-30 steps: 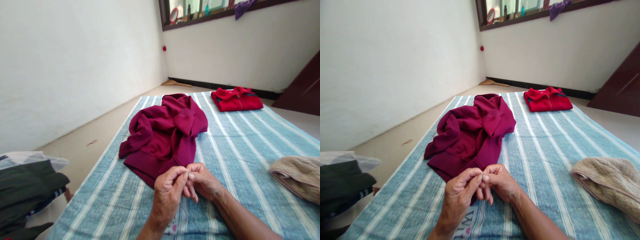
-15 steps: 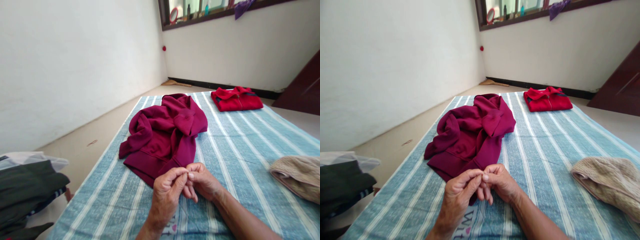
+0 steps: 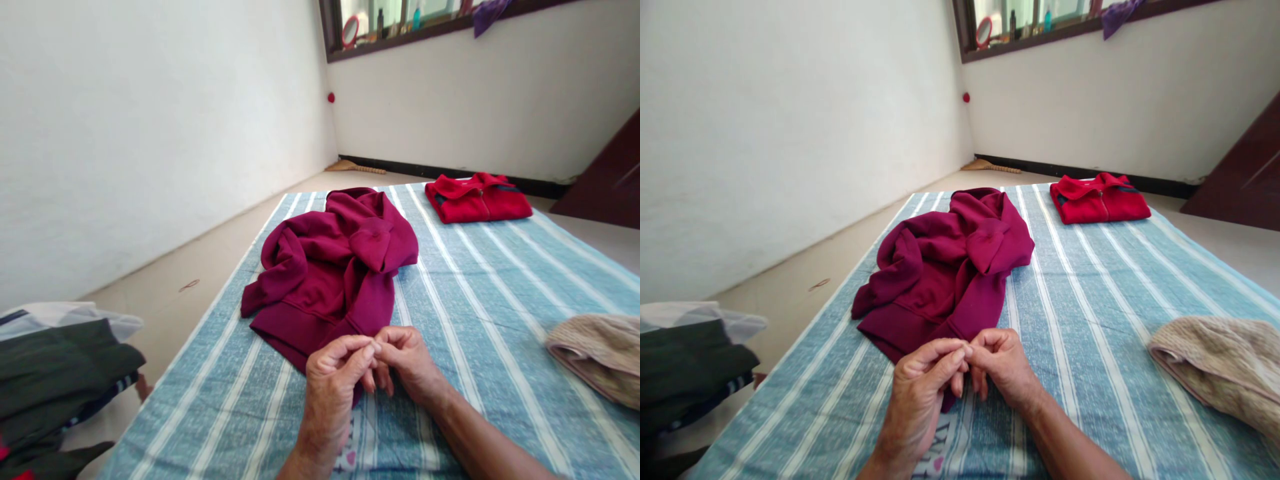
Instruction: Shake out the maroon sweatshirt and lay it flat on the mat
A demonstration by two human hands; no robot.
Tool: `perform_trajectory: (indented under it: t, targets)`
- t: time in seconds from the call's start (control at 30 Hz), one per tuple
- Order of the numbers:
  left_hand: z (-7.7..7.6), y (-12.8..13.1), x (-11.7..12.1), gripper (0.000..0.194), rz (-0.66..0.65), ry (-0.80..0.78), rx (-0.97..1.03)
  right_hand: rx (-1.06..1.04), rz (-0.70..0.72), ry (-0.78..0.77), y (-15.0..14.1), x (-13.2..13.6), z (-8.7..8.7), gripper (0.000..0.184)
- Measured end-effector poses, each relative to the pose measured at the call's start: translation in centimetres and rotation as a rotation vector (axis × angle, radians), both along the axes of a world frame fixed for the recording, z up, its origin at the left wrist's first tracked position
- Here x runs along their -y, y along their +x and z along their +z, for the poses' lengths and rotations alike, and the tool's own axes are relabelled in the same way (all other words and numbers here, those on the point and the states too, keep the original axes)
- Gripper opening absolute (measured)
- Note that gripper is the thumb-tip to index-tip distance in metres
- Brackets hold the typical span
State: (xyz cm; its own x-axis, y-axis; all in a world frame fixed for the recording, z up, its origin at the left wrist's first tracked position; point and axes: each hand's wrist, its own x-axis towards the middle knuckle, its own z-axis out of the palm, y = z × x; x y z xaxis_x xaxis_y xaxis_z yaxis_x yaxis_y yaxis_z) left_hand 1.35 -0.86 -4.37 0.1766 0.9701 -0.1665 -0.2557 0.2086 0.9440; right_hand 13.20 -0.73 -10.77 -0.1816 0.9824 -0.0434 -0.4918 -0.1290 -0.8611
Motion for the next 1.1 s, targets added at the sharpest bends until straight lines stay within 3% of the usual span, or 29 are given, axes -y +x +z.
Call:
perform_trajectory:
  t: [0.3, 0.8, 0.93, 1.1]
  targets:
    - [-0.5, -0.3, 0.0, 0.012, 0.061, -0.053, -0.071, 0.083, -0.091, -0.028, 0.0, 0.1, 0.8, 0.036]
    - [-0.2, -0.6, 0.1, 0.014, 0.133, -0.099, -0.016, 0.156, -0.048, -0.05, 0.2, 0.3, 0.8, 0.034]
    - [0.4, -2.6, -1.2, 0.015, 0.236, 0.021, -0.087, 0.203, -0.033, -0.079, 0.1, 0.6, 0.8, 0.038]
    - [2.1, -8.1, -4.3, 0.019, 0.425, 0.186, -0.233, 0.269, -0.008, -0.132, 0.0, 1.2, 0.5, 0.043]
